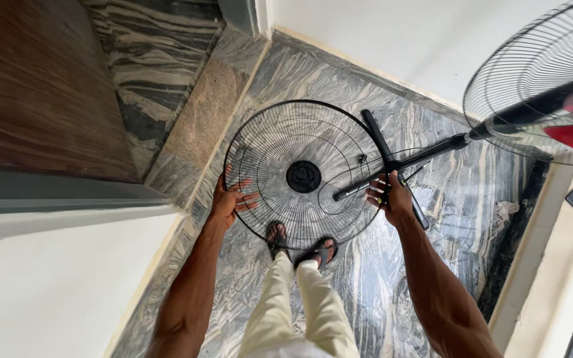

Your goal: The person disassembles a standing electric fan using a screwdriver. They remove the front grille, the red fan blades, and the rear grille, placing each part on the floor or a nearby ledge.

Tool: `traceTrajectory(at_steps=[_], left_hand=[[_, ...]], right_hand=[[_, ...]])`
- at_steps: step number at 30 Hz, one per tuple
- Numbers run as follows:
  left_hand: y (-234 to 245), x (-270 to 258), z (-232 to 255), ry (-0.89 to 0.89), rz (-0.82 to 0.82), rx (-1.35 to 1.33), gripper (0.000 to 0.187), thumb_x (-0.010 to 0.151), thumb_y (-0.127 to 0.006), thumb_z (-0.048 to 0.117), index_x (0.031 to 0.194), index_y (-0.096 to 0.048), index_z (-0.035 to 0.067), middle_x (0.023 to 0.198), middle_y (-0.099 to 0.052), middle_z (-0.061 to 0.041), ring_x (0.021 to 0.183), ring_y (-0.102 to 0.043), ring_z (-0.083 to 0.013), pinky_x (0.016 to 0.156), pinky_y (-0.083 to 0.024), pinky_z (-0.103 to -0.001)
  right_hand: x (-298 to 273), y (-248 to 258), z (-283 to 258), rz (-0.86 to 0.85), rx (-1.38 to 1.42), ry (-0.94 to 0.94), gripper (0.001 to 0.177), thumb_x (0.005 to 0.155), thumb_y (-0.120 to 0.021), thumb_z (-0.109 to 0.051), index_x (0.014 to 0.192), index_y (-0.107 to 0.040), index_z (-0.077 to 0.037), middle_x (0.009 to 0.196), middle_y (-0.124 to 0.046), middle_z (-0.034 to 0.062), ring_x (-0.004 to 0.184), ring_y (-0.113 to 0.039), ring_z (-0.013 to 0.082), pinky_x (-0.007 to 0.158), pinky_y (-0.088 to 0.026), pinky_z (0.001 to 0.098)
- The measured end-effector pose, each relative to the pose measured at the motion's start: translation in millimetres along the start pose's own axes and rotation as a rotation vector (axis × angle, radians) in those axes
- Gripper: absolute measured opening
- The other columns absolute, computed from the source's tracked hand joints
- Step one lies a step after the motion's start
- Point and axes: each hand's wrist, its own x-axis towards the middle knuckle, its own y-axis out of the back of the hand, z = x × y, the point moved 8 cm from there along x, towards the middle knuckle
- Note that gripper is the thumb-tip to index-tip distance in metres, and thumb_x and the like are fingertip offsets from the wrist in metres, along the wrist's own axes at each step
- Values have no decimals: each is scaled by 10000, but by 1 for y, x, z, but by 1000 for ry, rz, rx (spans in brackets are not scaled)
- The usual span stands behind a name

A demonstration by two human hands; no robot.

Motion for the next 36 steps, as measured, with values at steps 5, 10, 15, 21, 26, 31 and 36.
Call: traceTrajectory(at_steps=[5,10,15,21,26,31,36], left_hand=[[-1,82,-69,-8,135,-151,935,881,-390,-157,1605,-126,372,1476,-525,-190,960,-745,-397,722,-630,-528],[-24,175,-145,-61,376,-226,874,933,-377,-137,1609,-135,362,1506,-497,-173,948,-730,-385,686,-638,-500],[-42,267,-222,-41,505,-304,873,937,-364,-142,1615,-132,356,1551,-433,-145,1019,-692,-369,708,-629,-460],[-37,404,-337,-39,590,-302,871,942,-349,-148,1622,-128,349,1604,-355,-111,1104,-645,-350,734,-618,-412],[-20,520,-429,-105,624,-160,927,908,-382,-186,1638,-137,331,1627,-323,-108,1249,-564,-327,909,-581,-393],[-23,598,-467,-40,575,-189,925,889,-508,-37,1646,-90,292,1610,-356,-149,1302,-526,-367,894,-517,-432],[-32,631,-470,124,483,-338,992,870,-634,113,1654,-43,254,1592,-389,-190,1355,-488,-408,879,-454,-471]], right_hand=[[77,2,24,20,-85,63,430,1100,-489,-456,1120,-620,-47,949,-728,83,792,-699,211,601,-539,361],[143,-17,71,47,-88,1,429,1056,-527,-415,1287,-585,-58,1139,-712,113,821,-723,227,635,-587,363],[225,-37,126,-53,-58,17,536,1049,-489,-390,1460,-475,-46,1356,-623,153,909,-751,274,690,-607,405],[324,-47,193,-74,-93,-18,540,1053,-459,-394,1495,-398,-89,1441,-549,129,1036,-710,295,767,-618,415],[413,-40,251,-82,53,-6,488,1045,-469,-398,1456,-481,-136,1371,-598,50,988,-674,245,754,-579,402],[501,-30,291,-42,189,-18,460,1054,-465,-393,1474,-430,-209,1183,-596,79,1006,-639,256,881,-551,493],[550,-34,305,-141,350,5,479,1054,-510,-392,1472,-436,-169,1180,-569,51,1011,-590,234,904,-509,549]])
